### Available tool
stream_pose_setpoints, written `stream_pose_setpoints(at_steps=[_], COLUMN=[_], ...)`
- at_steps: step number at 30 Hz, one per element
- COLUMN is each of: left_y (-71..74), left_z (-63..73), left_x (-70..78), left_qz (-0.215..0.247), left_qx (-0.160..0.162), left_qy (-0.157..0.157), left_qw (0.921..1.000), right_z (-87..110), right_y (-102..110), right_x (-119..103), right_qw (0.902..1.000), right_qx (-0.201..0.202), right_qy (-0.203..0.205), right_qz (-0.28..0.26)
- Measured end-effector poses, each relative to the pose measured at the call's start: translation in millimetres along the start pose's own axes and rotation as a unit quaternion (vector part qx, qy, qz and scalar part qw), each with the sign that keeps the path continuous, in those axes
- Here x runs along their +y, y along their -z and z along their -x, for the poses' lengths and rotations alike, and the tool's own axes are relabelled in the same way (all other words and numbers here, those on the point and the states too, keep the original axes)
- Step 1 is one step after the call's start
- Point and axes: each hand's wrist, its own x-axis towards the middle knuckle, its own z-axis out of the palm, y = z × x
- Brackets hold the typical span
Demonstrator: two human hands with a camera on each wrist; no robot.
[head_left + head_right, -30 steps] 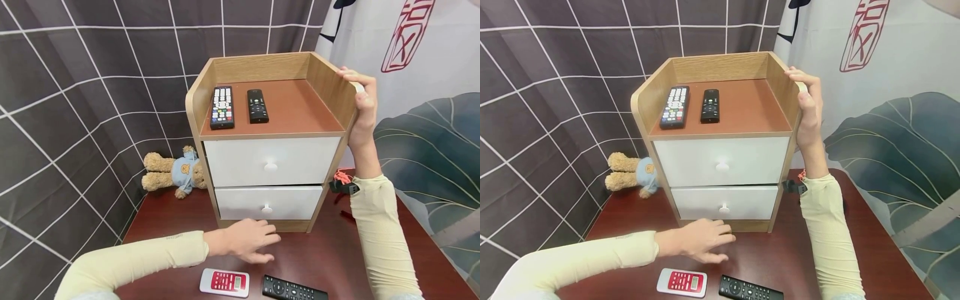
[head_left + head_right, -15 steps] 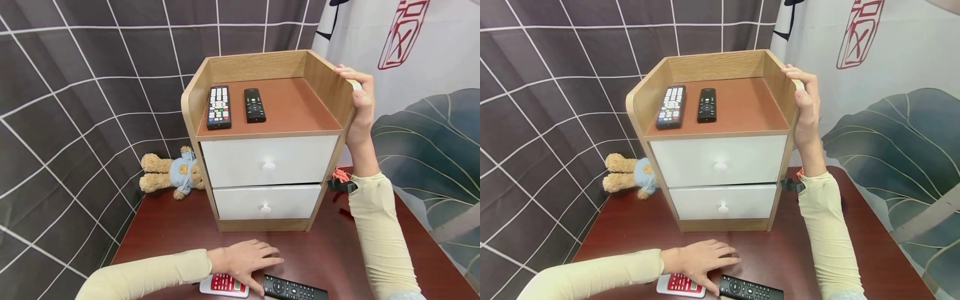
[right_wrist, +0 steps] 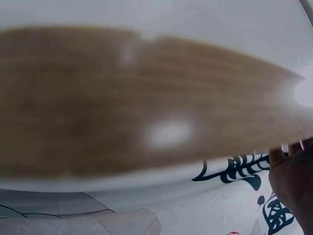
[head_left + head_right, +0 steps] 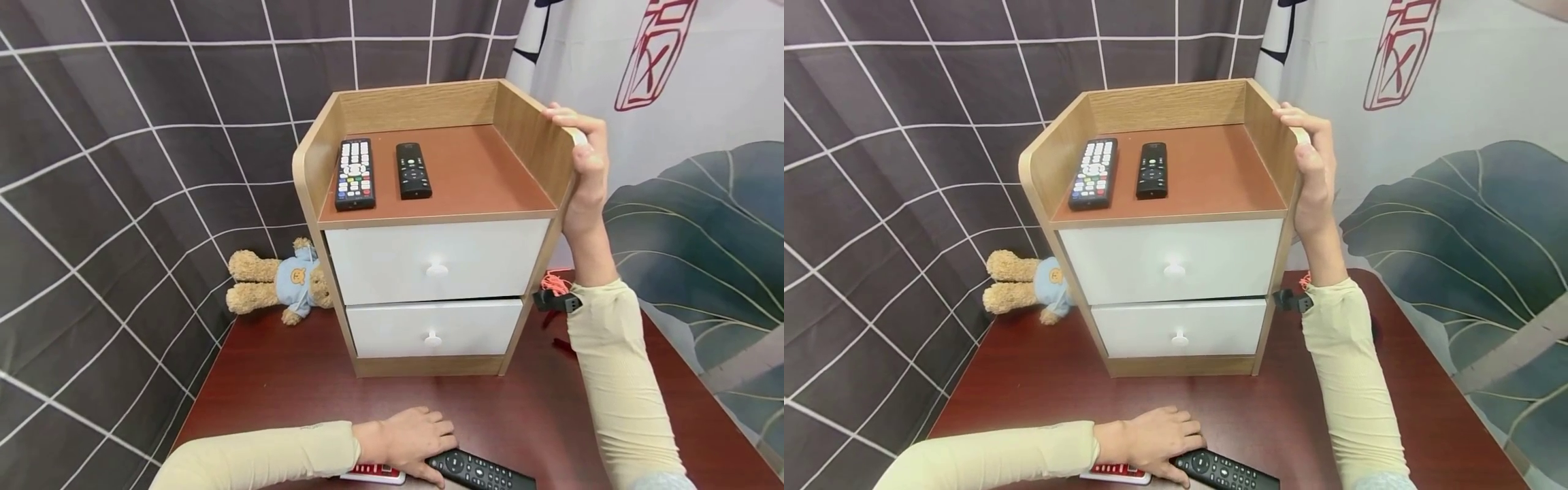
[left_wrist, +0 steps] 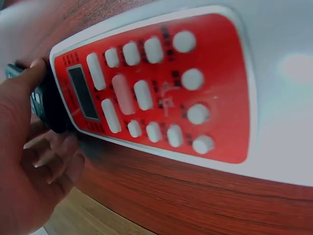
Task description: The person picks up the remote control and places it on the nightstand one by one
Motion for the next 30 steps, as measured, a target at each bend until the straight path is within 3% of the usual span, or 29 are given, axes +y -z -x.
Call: stream_pose_setpoints(at_steps=[11,18,26,30], left_y=[3.6,8.7,15.5,19.9], left_z=[0.0,-3.8,-6.7,-6.7], left_x=[6.2,9.5,11.7,13.9], left_qz=[-0.036,-0.016,0.07,0.154], left_qx=[0.046,0.048,0.04,0.017], left_qy=[-0.033,-0.013,0.03,0.068], left_qw=[0.9978,0.9986,0.9963,0.9855], right_z=[0.6,1.2,1.1,0.5], right_y=[0,0,0,-1], right_x=[-1,-1,-1,-1], right_qw=[1.0,1.0,1.0,1.0], right_qx=[-0.003,-0.004,-0.007,-0.005], right_qy=[0.003,0.003,0.001,0.001], right_qz=[-0.002,-0.006,0.001,-0.005])
